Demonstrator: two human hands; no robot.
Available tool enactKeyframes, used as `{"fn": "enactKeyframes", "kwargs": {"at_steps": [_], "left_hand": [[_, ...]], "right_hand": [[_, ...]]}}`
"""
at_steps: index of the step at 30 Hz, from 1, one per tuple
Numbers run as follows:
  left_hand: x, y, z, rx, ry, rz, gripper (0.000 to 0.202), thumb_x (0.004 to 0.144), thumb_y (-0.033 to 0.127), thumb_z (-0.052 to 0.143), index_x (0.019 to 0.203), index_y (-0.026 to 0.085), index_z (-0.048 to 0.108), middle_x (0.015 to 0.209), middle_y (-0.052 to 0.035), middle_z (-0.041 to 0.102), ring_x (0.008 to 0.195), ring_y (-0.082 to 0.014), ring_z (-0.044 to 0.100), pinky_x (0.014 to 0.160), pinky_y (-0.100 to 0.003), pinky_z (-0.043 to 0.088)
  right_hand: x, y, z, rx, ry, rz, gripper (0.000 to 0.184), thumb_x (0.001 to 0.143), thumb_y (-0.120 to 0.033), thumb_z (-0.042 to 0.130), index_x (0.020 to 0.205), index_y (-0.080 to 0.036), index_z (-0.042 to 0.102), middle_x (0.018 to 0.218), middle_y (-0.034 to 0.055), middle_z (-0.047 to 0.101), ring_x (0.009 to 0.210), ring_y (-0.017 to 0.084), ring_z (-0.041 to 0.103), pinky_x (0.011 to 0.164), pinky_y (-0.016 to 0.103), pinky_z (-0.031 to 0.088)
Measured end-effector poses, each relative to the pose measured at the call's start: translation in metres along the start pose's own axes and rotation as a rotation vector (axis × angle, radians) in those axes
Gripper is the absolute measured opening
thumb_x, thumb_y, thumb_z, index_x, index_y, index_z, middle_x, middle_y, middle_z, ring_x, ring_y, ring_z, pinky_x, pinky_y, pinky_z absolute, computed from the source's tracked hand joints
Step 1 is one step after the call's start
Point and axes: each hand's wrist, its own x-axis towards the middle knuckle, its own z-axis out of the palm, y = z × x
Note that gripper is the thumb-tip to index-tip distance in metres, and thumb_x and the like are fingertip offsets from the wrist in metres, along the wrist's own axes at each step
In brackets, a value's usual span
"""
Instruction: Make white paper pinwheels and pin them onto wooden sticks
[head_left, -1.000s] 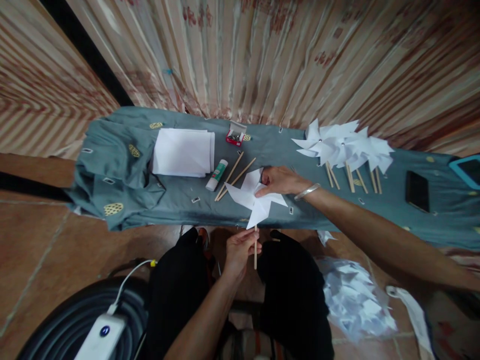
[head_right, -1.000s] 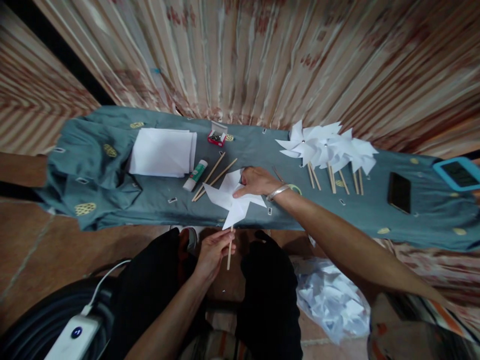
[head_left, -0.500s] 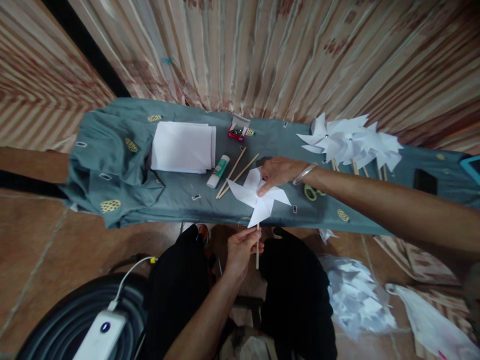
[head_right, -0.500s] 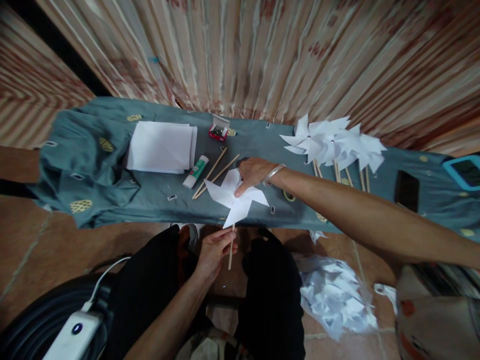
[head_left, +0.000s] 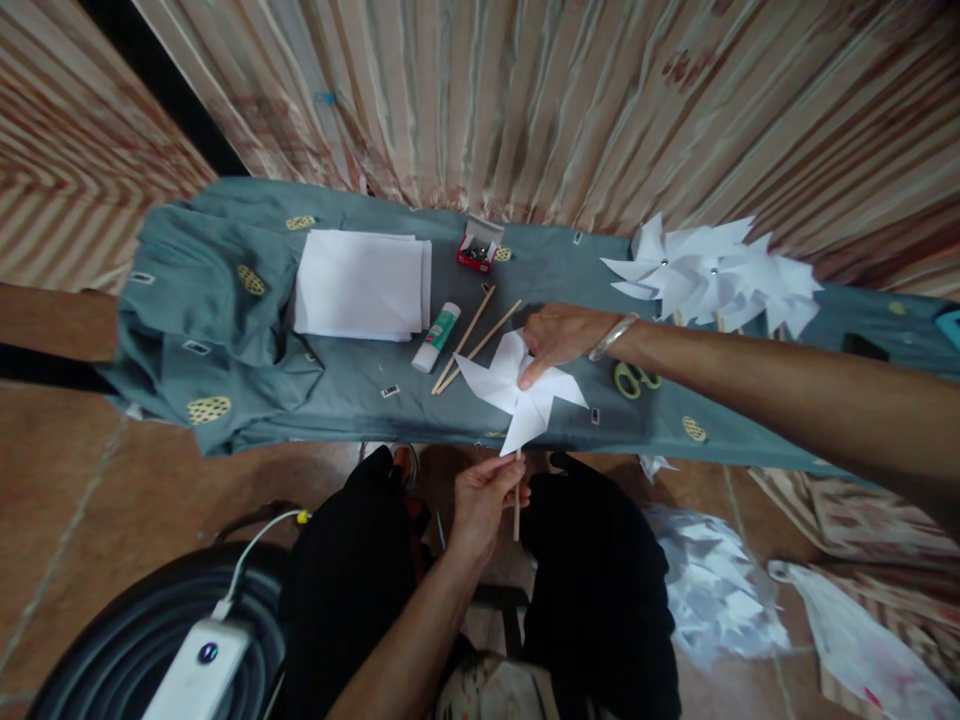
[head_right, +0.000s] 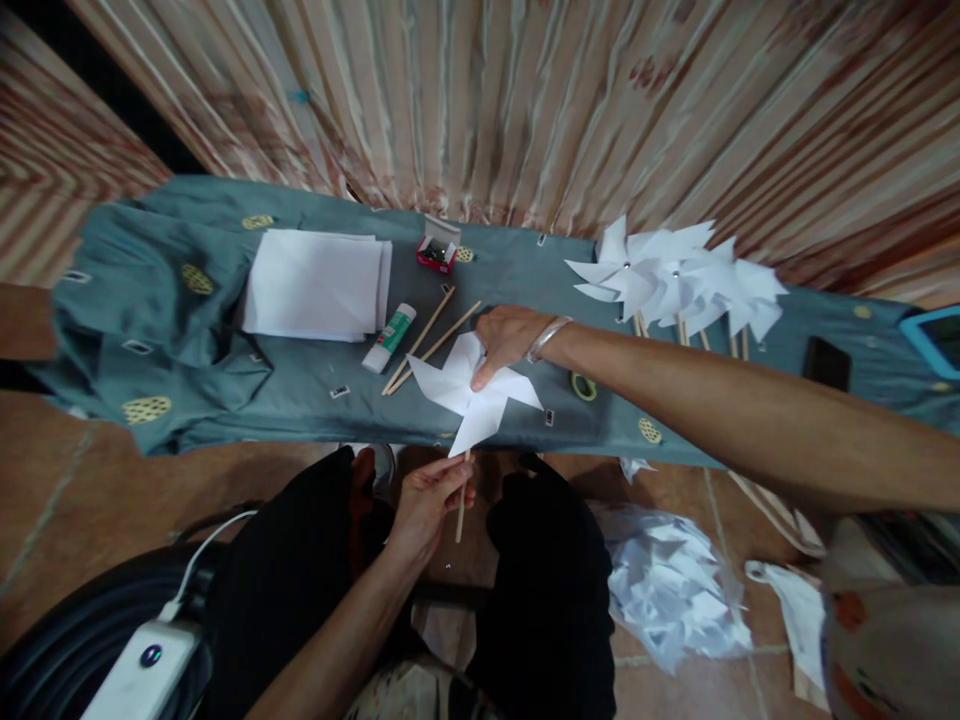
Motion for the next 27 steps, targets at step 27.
{"fn": "enactKeyframes", "kwargs": {"at_steps": [27], "left_hand": [[0.0048,-0.0003,-0.0009,0.038,0.002,0.009,0.035,0.047,0.037,0.089,0.069,0.012,0.077,0.049,-0.0009,0.062,0.041,-0.0094,0.053,0.044,-0.022,0.043]], "right_hand": [[0.0080,0.0090,0.0059,0.029,-0.023,-0.031,0.062,0.067,-0.070,0.068,0.076,-0.009,0.074,0.063,0.0071,0.064,0.052,0.013,0.047,0.053,0.028,0.027]]}}
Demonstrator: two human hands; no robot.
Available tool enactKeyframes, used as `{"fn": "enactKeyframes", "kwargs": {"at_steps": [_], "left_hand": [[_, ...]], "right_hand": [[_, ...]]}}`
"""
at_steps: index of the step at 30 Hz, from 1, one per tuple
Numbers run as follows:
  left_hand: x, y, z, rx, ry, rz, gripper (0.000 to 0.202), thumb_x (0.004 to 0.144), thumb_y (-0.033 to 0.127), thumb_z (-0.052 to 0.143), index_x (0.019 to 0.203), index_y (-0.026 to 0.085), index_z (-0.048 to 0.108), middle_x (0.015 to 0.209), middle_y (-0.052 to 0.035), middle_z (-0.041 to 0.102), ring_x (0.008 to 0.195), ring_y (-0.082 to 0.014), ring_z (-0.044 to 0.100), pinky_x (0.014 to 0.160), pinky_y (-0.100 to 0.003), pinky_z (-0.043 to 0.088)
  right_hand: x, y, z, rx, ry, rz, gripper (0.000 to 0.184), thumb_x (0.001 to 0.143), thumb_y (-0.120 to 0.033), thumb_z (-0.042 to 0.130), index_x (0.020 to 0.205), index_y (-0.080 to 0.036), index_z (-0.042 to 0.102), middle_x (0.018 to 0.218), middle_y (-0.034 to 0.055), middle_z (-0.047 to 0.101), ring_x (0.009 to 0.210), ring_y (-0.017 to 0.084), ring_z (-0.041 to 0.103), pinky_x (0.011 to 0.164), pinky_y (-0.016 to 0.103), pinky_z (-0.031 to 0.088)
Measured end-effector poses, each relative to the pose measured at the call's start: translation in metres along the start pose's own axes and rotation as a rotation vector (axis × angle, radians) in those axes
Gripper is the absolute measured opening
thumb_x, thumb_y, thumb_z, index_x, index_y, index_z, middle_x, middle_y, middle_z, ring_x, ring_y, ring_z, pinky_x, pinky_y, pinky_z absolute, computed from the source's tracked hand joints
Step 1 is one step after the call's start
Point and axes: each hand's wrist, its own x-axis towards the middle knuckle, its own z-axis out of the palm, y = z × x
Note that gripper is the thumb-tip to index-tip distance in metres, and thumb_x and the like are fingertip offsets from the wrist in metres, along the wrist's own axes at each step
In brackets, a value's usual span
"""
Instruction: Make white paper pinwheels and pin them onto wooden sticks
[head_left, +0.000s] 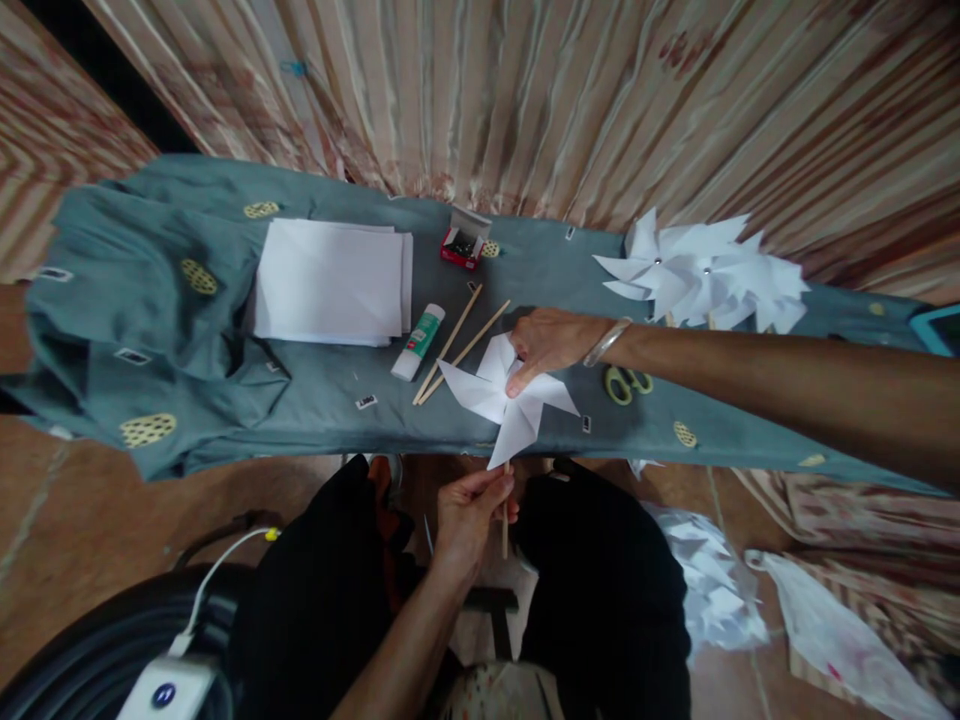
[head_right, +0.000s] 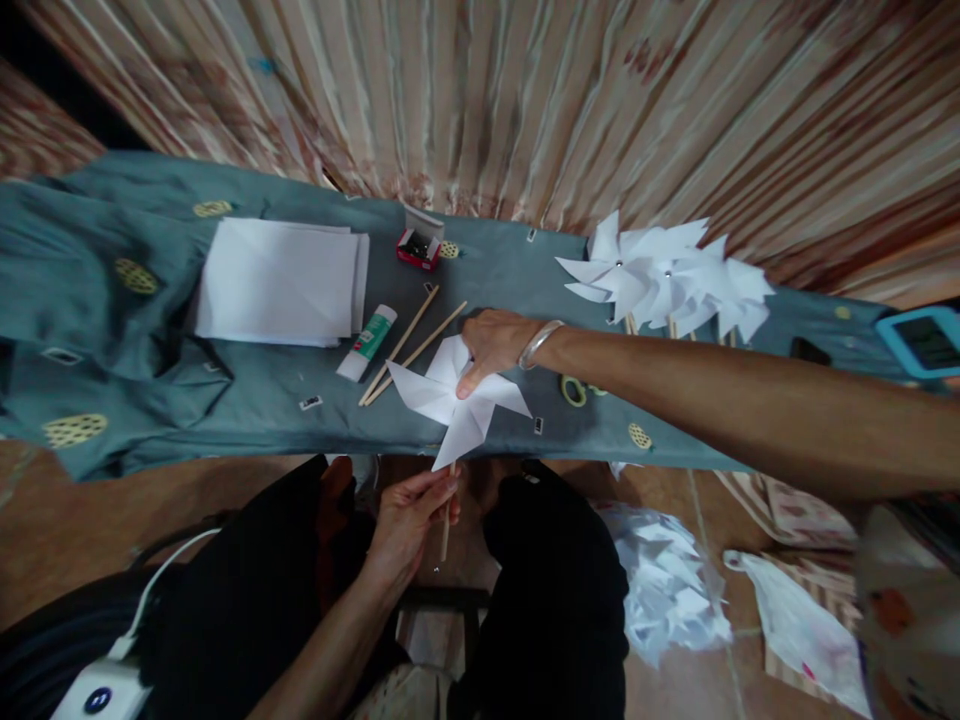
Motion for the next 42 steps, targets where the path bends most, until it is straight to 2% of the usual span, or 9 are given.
{"fn": "enactKeyframes", "kwargs": {"at_steps": [12,18,28,38,42], "left_hand": [[0.001,0.002,0.000,-0.015,-0.025,-0.017,0.031,0.051,0.036,0.087,0.066,0.012,0.076,0.048,0.0007,0.059,0.042,-0.0084,0.051,0.045,-0.021,0.041],[0.002,0.002,-0.001,0.001,-0.030,-0.040,0.031,0.054,0.036,0.086,0.071,0.012,0.076,0.052,-0.0005,0.061,0.043,-0.0086,0.051,0.045,-0.022,0.041],[0.002,0.002,0.002,-0.042,-0.039,-0.060,0.030,0.052,0.034,0.085,0.070,0.012,0.076,0.050,-0.0002,0.060,0.043,-0.0086,0.050,0.045,-0.022,0.042],[0.005,-0.002,0.003,-0.050,-0.016,-0.071,0.027,0.050,0.031,0.085,0.068,0.012,0.076,0.050,-0.0001,0.060,0.042,-0.0092,0.052,0.043,-0.023,0.041],[0.004,-0.002,0.002,-0.049,-0.024,-0.078,0.029,0.052,0.032,0.085,0.073,0.013,0.078,0.049,0.0003,0.059,0.043,-0.0092,0.051,0.045,-0.023,0.043]], "right_hand": [[0.006,0.005,0.005,0.073,0.037,-0.018,0.050,0.066,-0.063,0.074,0.066,-0.013,0.067,0.054,-0.0021,0.050,0.050,0.010,0.036,0.052,0.027,0.026],[0.007,0.007,0.007,0.095,0.049,-0.004,0.053,0.065,-0.066,0.073,0.066,-0.013,0.068,0.055,-0.0004,0.054,0.052,0.011,0.041,0.054,0.028,0.028],[0.009,0.009,0.009,0.100,0.024,-0.002,0.057,0.065,-0.068,0.073,0.074,-0.012,0.071,0.063,0.0027,0.062,0.056,0.013,0.047,0.056,0.028,0.029],[0.010,0.008,0.011,0.115,0.023,0.019,0.056,0.065,-0.067,0.074,0.073,-0.012,0.070,0.063,0.0024,0.061,0.057,0.014,0.048,0.057,0.029,0.028],[0.006,0.007,0.012,0.129,0.051,0.038,0.055,0.066,-0.066,0.074,0.074,-0.012,0.070,0.065,0.0038,0.063,0.058,0.013,0.048,0.058,0.028,0.029]]}}
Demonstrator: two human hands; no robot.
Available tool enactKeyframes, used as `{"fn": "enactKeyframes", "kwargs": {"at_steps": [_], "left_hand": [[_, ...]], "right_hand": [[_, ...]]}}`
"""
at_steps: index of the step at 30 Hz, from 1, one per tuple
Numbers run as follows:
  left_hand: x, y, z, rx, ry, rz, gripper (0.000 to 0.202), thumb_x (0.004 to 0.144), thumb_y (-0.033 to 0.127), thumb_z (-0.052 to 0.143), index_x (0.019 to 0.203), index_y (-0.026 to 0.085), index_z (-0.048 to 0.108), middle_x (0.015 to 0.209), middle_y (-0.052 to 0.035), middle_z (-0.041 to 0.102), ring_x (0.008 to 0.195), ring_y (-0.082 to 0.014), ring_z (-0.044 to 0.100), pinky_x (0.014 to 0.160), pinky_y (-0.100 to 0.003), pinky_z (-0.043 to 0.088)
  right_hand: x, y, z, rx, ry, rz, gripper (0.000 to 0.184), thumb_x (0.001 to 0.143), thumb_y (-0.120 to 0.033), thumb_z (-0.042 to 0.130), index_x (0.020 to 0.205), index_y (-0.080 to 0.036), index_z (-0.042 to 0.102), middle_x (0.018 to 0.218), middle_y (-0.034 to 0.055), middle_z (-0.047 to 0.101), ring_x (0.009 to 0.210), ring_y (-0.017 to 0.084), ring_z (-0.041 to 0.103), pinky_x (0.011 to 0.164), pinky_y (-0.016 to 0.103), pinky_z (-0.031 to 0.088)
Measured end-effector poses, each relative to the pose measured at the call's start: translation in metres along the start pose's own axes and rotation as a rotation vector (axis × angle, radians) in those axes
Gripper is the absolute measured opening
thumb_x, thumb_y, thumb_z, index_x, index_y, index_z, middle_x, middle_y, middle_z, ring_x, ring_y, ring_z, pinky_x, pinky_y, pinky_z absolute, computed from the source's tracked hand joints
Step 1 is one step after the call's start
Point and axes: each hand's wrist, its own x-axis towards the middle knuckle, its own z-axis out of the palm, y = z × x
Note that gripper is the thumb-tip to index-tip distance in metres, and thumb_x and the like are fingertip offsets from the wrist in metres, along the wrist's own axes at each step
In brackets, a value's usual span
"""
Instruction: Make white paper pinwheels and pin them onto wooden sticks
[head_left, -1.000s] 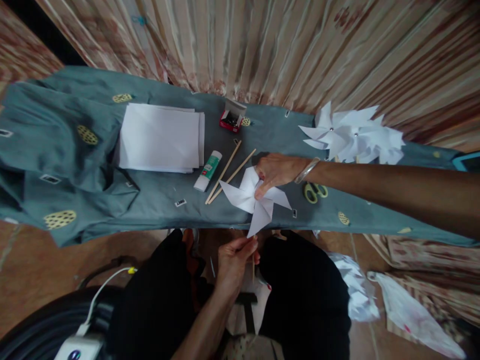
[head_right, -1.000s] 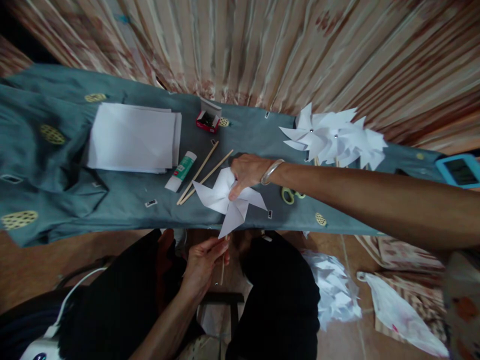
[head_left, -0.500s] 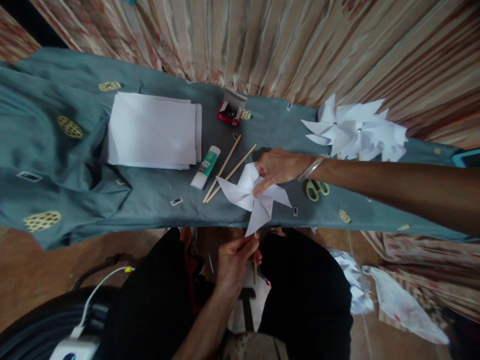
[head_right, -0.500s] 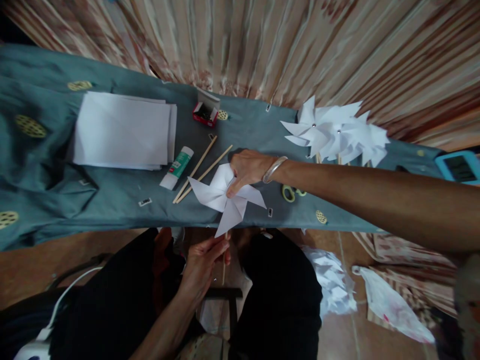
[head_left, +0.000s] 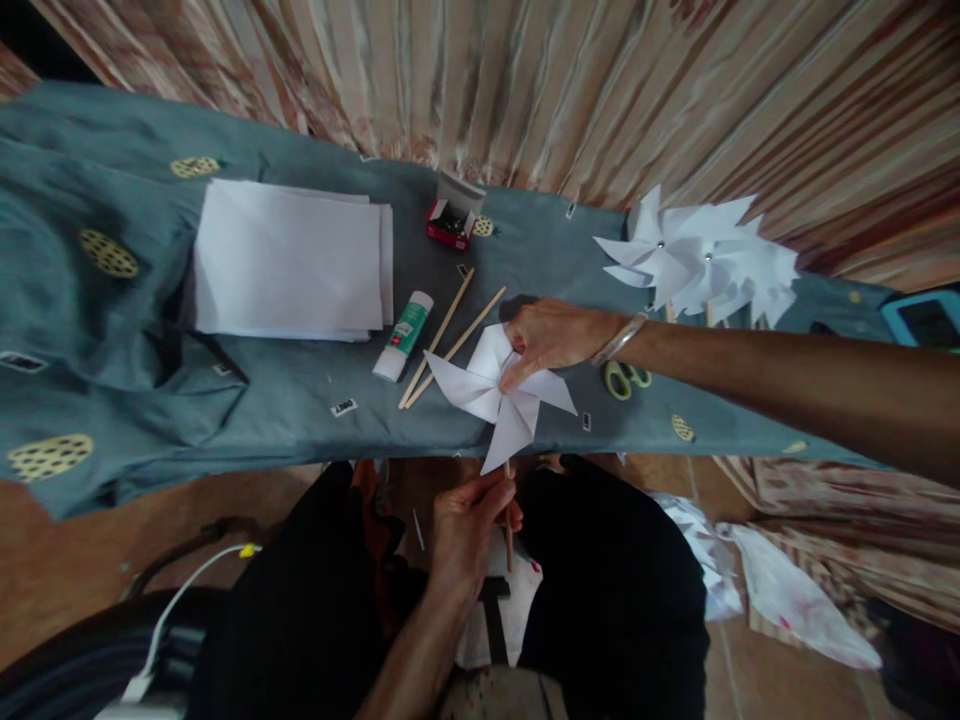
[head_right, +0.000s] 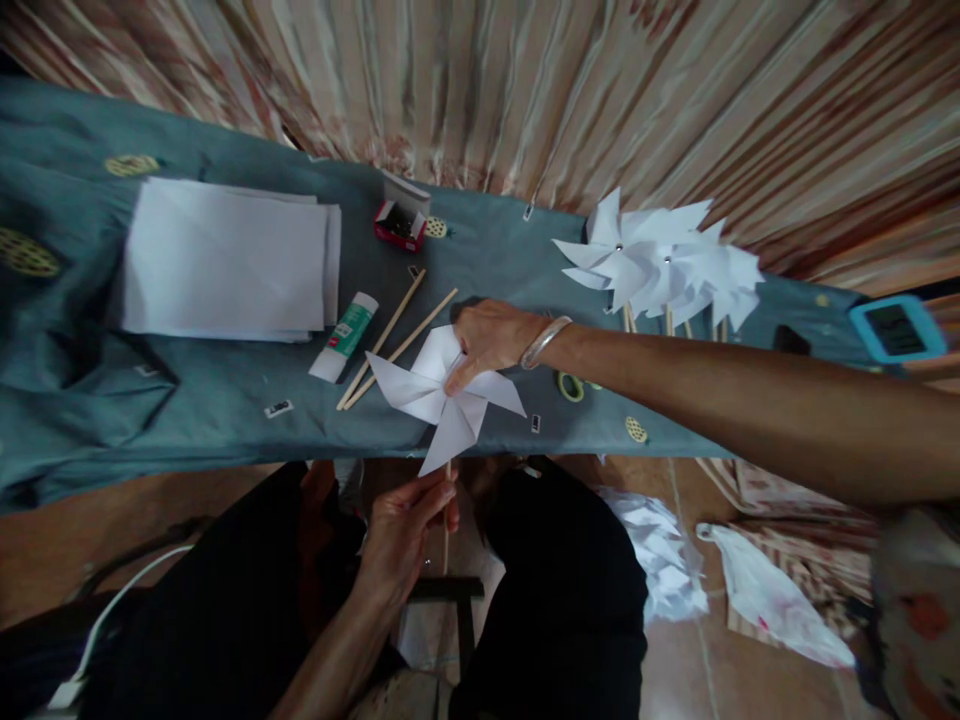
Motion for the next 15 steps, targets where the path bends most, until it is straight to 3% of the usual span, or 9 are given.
{"fn": "enactKeyframes", "kwargs": {"at_steps": [8,15], "left_hand": [[-0.006,0.006,-0.004,0.048,0.010,0.037,0.034,0.052,0.037,0.087,0.076,0.013,0.079,0.046,-0.0008,0.060,0.042,-0.0069,0.050,0.045,-0.019,0.038],[-0.008,0.007,0.000,0.047,0.072,0.050,0.041,0.042,0.038,0.092,0.073,0.014,0.080,0.052,-0.0009,0.064,0.043,-0.0072,0.053,0.044,-0.019,0.045]], "right_hand": [[-0.020,0.002,0.009,0.029,0.130,-0.041,0.051,0.070,-0.065,0.070,0.077,-0.015,0.067,0.070,0.0036,0.065,0.059,0.014,0.048,0.057,0.028,0.026],[-0.034,0.003,0.021,0.157,0.227,0.055,0.056,0.070,-0.072,0.066,0.084,-0.018,0.066,0.074,0.0014,0.065,0.063,0.015,0.053,0.058,0.026,0.028]]}}
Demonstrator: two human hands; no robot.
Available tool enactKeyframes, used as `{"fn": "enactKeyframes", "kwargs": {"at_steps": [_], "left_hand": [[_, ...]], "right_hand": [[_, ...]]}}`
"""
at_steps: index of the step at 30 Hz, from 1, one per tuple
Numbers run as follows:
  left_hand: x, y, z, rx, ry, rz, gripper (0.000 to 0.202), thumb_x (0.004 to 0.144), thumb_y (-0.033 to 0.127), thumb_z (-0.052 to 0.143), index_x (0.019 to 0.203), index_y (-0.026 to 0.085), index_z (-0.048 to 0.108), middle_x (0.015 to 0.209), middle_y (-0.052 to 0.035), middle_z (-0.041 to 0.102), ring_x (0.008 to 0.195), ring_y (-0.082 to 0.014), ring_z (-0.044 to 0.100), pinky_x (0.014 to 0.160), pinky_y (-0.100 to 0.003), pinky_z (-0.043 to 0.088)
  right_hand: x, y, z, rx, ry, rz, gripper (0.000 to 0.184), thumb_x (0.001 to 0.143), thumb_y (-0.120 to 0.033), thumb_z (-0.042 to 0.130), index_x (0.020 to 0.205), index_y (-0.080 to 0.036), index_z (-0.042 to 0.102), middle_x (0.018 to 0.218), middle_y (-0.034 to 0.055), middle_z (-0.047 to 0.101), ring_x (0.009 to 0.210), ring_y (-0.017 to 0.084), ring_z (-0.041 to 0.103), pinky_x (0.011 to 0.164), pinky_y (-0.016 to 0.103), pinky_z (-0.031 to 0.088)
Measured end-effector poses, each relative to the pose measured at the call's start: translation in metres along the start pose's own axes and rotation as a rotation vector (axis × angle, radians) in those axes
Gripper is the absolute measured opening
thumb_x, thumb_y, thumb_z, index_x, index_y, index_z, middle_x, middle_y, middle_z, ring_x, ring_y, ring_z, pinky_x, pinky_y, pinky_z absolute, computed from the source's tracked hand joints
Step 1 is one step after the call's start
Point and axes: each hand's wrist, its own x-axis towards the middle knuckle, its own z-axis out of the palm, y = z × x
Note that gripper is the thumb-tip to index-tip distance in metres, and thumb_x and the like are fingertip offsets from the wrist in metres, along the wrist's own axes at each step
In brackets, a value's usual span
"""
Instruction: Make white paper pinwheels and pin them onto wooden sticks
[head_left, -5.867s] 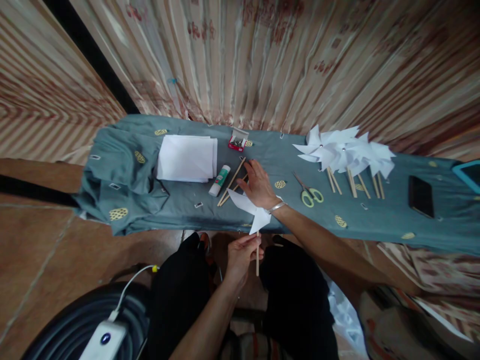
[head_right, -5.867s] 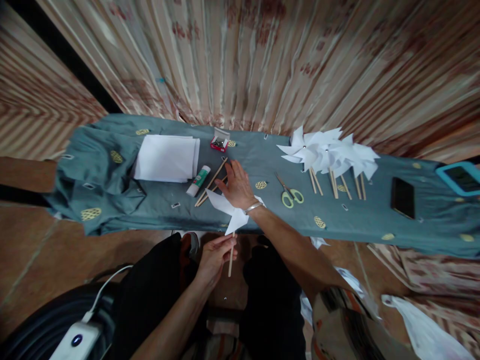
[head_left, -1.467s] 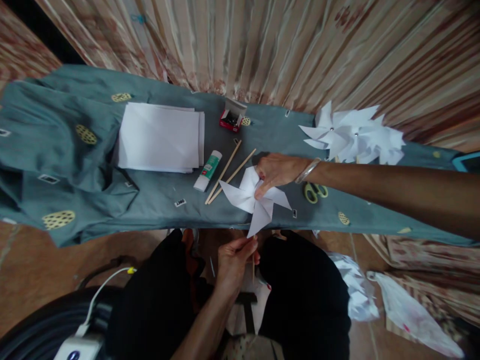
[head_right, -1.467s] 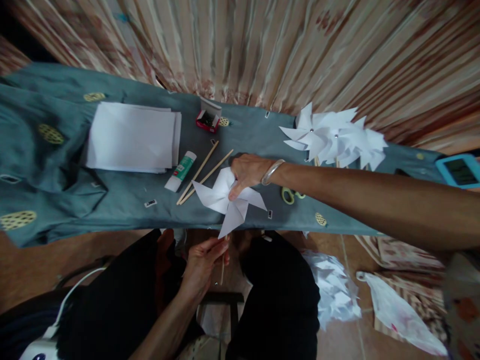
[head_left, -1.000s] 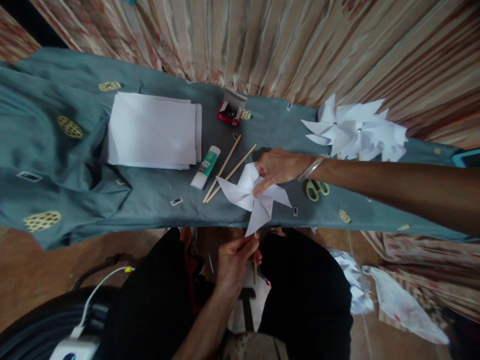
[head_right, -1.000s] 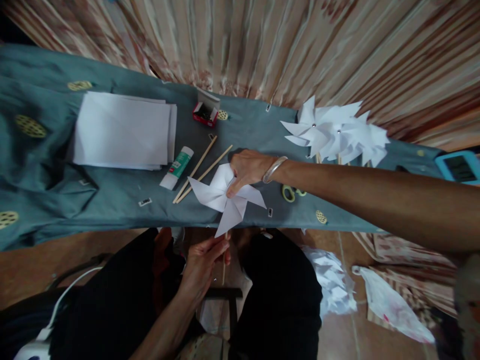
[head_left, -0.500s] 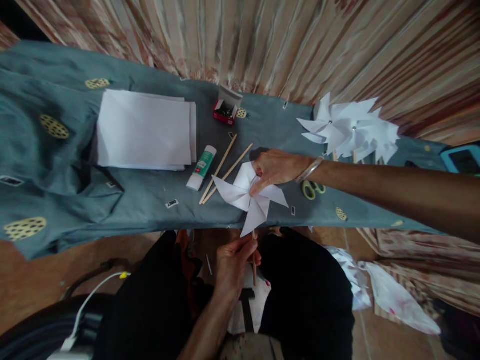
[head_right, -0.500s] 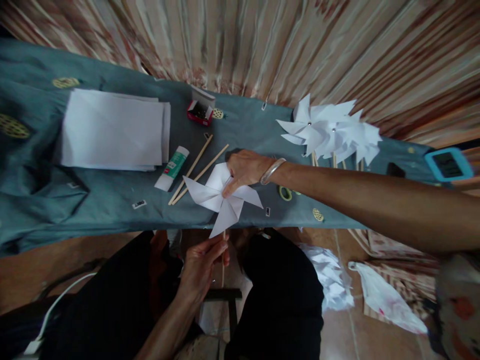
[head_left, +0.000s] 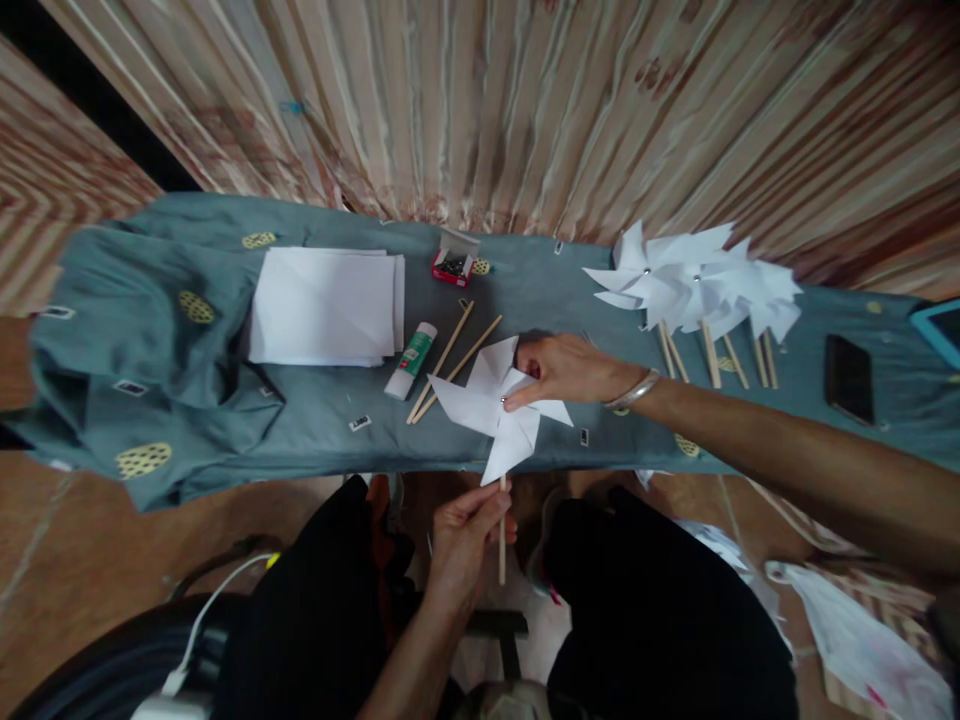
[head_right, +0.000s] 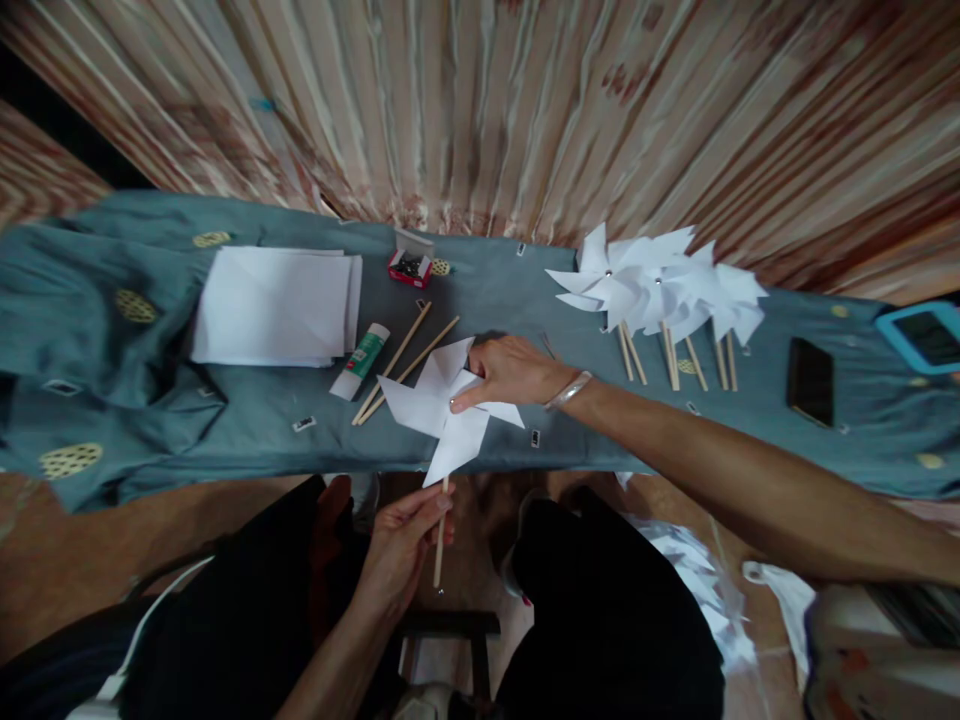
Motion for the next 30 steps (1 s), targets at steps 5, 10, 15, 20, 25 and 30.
{"fn": "enactKeyframes", "kwargs": {"at_steps": [5,10,15,20,25,30], "left_hand": [[-0.002,0.001,0.002,0.008,-0.004,0.022,0.042,0.040,0.039,0.093,0.072,0.016,0.080,0.052,-0.0011,0.065,0.042,-0.0069,0.054,0.043,-0.018,0.047],[-0.005,0.007,0.008,0.033,-0.028,0.081,0.042,0.041,0.040,0.094,0.072,0.016,0.080,0.055,-0.0010,0.067,0.046,-0.0071,0.057,0.047,-0.018,0.051],[-0.008,0.023,0.016,0.041,-0.037,0.155,0.043,0.038,0.038,0.095,0.072,0.017,0.080,0.067,-0.0025,0.072,0.058,-0.0102,0.064,0.057,-0.020,0.056],[-0.011,0.051,0.033,0.082,-0.054,0.249,0.042,0.040,0.038,0.095,0.074,0.018,0.080,0.074,-0.0033,0.076,0.063,-0.0096,0.064,0.065,-0.021,0.054],[-0.001,0.085,0.066,0.082,-0.143,0.336,0.043,0.037,0.036,0.095,0.074,0.018,0.080,0.080,-0.0048,0.078,0.072,-0.0116,0.065,0.075,-0.023,0.051],[0.021,0.093,0.090,0.112,-0.181,0.412,0.040,0.039,0.034,0.094,0.072,0.018,0.080,0.079,-0.0056,0.077,0.073,-0.0139,0.065,0.080,-0.028,0.049]], "right_hand": [[-0.011,0.010,0.008,0.241,0.109,0.045,0.055,0.068,-0.071,0.068,0.087,-0.019,0.068,0.077,0.0006,0.068,0.067,0.016,0.058,0.060,0.026,0.034],[-0.032,0.015,0.023,0.503,0.374,-0.001,0.046,0.084,-0.063,0.057,0.095,-0.020,0.071,0.087,0.0023,0.073,0.074,0.017,0.063,0.066,0.028,0.044],[-0.066,0.006,0.039,0.622,0.968,0.168,0.043,0.090,-0.053,0.054,0.113,-0.019,0.067,0.108,0.0095,0.073,0.098,0.024,0.066,0.090,0.039,0.048],[-0.086,-0.010,0.053,0.801,1.127,0.219,0.035,0.091,-0.048,0.054,0.109,-0.022,0.068,0.109,0.0088,0.074,0.100,0.025,0.067,0.090,0.040,0.050],[-0.086,-0.028,0.063,0.983,0.978,0.084,0.032,0.091,-0.048,0.055,0.098,-0.021,0.071,0.099,0.0067,0.075,0.095,0.023,0.069,0.086,0.035,0.051],[-0.075,-0.041,0.071,1.066,0.765,-0.053,0.026,0.087,-0.043,0.062,0.091,-0.019,0.071,0.083,0.0036,0.075,0.079,0.018,0.068,0.073,0.028,0.051]]}}
